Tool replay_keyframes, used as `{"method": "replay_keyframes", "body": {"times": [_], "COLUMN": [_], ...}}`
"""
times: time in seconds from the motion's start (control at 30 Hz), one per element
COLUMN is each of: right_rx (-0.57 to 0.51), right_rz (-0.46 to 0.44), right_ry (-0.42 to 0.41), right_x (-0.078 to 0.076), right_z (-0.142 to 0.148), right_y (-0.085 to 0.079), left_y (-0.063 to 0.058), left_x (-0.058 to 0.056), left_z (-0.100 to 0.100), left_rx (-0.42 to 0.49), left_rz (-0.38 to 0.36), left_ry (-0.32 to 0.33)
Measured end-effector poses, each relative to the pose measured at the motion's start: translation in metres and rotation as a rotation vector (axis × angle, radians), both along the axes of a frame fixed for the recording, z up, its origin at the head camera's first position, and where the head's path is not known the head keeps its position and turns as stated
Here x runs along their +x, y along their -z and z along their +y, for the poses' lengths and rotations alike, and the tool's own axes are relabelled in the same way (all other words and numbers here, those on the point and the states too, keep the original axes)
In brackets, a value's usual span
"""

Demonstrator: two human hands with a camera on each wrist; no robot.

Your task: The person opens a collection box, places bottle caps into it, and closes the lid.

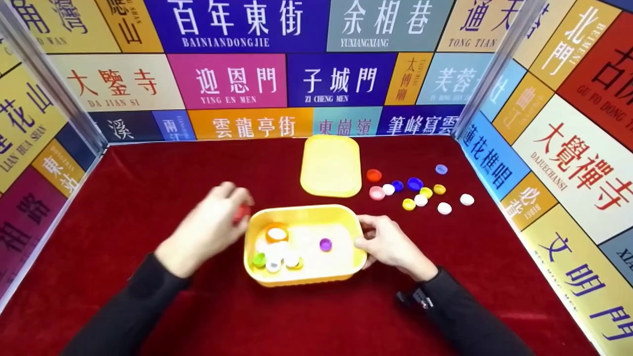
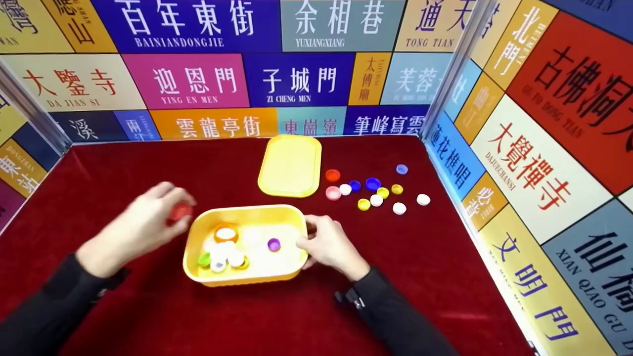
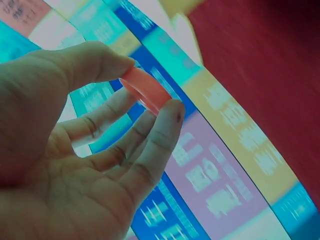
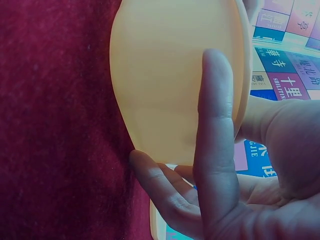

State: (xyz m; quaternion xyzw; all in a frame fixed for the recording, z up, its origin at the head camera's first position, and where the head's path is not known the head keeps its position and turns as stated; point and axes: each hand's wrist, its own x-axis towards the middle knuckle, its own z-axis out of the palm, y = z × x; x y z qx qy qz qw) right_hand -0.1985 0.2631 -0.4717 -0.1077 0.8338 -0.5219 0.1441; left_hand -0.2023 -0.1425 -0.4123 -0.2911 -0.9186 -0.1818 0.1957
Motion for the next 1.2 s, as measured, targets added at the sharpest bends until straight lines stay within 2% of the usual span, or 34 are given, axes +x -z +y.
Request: {"method": "replay_keyframes", "body": {"times": [0.2, 0.4, 0.63, 0.73, 0.9, 1.2], "right_rx": [0.002, 0.002, 0.015, 0.014, 0.009, 0.011], "right_rz": [0.000, 0.000, 0.006, 0.004, -0.002, -0.010], "right_ry": [-0.003, -0.007, -0.006, -0.009, -0.008, 0.004], "right_x": [0.000, 0.000, -0.001, -0.001, -0.001, 0.001], "right_z": [0.000, 0.001, 0.001, 0.001, 0.000, 0.000], "right_y": [-0.001, -0.001, 0.000, 0.000, -0.001, -0.002], "left_y": [-0.004, -0.004, 0.004, 0.008, 0.012, 0.008], "left_x": [0.000, 0.003, 0.007, 0.009, 0.011, 0.015], "left_z": [0.045, 0.077, 0.104, 0.113, 0.121, 0.122], "left_rx": [-0.082, -0.160, -0.232, -0.264, -0.294, -0.321], "left_rz": [-0.052, -0.095, -0.231, -0.243, -0.246, -0.303], "left_ry": [0.142, 0.227, 0.344, 0.354, 0.329, 0.310]}}
